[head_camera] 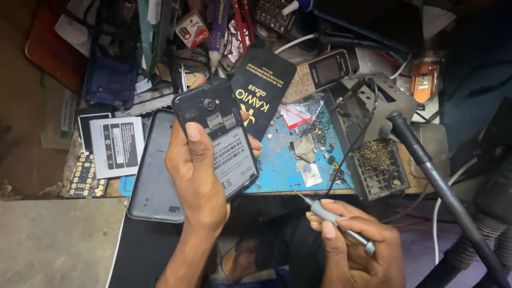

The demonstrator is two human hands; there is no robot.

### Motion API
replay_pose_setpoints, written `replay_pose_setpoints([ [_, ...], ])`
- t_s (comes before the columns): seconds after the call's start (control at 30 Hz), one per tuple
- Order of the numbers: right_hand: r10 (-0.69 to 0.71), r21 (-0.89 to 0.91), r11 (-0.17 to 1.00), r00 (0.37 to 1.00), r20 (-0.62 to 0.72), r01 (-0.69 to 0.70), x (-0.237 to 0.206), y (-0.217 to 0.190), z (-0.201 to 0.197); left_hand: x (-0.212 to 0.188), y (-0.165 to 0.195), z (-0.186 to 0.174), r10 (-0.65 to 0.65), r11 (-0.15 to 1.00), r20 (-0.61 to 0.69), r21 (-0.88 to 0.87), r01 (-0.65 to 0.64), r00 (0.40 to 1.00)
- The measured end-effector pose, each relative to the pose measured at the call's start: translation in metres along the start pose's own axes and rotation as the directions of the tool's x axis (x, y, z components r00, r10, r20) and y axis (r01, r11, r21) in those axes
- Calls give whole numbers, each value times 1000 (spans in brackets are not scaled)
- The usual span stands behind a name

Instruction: The person holds a disassembled smartphone and uses a precision screwdriver to repeatedly probe and adjust small components on the internal circuit board. The person rotates the phone to access different areas while working on the exposed internals.

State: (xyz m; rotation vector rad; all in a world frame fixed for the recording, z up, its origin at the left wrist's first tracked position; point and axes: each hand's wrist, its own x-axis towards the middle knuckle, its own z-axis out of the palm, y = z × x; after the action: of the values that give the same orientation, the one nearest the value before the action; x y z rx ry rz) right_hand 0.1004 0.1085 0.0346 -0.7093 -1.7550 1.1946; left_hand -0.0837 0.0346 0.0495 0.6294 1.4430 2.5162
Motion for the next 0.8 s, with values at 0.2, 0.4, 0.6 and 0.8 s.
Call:
replay_pose_setpoints([
  [0.2,25,-29,999,1000,-8,-25,-3,-1,0,0,0,0,-3,1000,19,0,3,1000],
  [0.4,6,-22,1000,999,-39,-7,-1,-1,0,1,1,0,-2,1000,23,-4,2,1000],
  [0.6,28,39,999,997,-69,-25,-2,0,-7,2,2,-1,-55,998,13,-35,55,998],
  [0.8,109,327,941,992,-64,-83,1,7,-15,-2,2,-8,-112,971,76,-204,125,991],
])
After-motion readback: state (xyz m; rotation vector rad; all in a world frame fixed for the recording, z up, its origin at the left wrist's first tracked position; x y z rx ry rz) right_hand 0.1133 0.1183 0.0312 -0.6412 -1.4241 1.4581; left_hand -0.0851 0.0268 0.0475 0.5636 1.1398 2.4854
